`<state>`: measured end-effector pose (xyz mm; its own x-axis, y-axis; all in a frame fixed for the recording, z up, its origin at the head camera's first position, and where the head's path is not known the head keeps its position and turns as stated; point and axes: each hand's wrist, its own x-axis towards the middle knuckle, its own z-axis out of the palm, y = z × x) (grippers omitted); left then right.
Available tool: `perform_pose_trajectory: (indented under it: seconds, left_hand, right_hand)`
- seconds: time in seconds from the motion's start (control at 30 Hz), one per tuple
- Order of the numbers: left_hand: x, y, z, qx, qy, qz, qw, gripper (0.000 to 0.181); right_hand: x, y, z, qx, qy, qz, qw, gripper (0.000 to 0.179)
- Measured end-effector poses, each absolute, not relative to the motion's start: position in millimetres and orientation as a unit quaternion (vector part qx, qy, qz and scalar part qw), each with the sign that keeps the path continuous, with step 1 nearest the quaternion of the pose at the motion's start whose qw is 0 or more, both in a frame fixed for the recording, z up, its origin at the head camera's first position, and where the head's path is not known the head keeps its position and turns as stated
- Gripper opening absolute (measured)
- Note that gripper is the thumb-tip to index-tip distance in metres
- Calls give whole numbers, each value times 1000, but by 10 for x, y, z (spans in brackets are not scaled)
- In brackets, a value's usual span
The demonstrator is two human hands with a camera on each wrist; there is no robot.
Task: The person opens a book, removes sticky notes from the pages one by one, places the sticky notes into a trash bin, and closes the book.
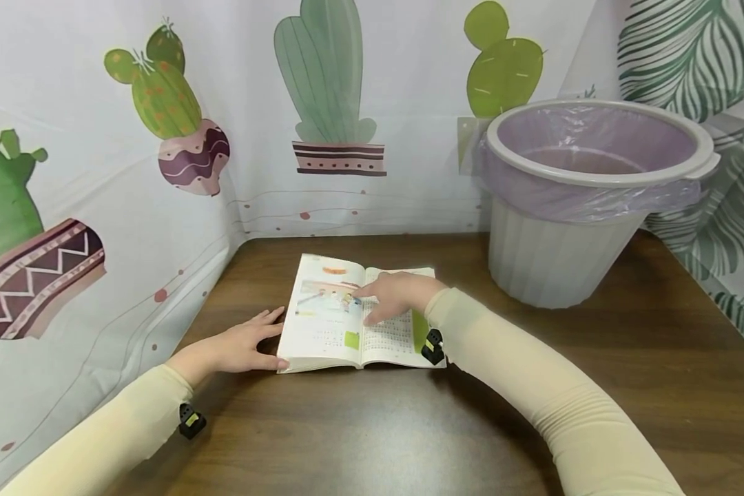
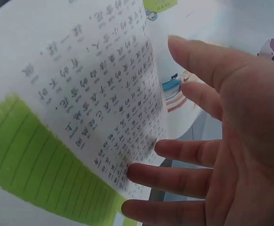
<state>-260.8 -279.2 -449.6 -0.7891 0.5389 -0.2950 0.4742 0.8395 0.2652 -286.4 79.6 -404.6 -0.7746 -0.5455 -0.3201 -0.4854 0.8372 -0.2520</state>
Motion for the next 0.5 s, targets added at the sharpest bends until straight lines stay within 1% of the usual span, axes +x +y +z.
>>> perform_pose_trajectory:
  seconds: [0.23, 0.5]
  left_hand:
    - [-2629, -2788, -4474, 263, 941, 98, 188, 99]
    - [-2622, -2746, -4386, 253, 939, 108, 205, 99]
  right_hand:
    - [-2790, 730, -4010, -252, 939, -68, 224, 76]
    - [-2746, 653, -4010, -238, 942, -58, 228, 78]
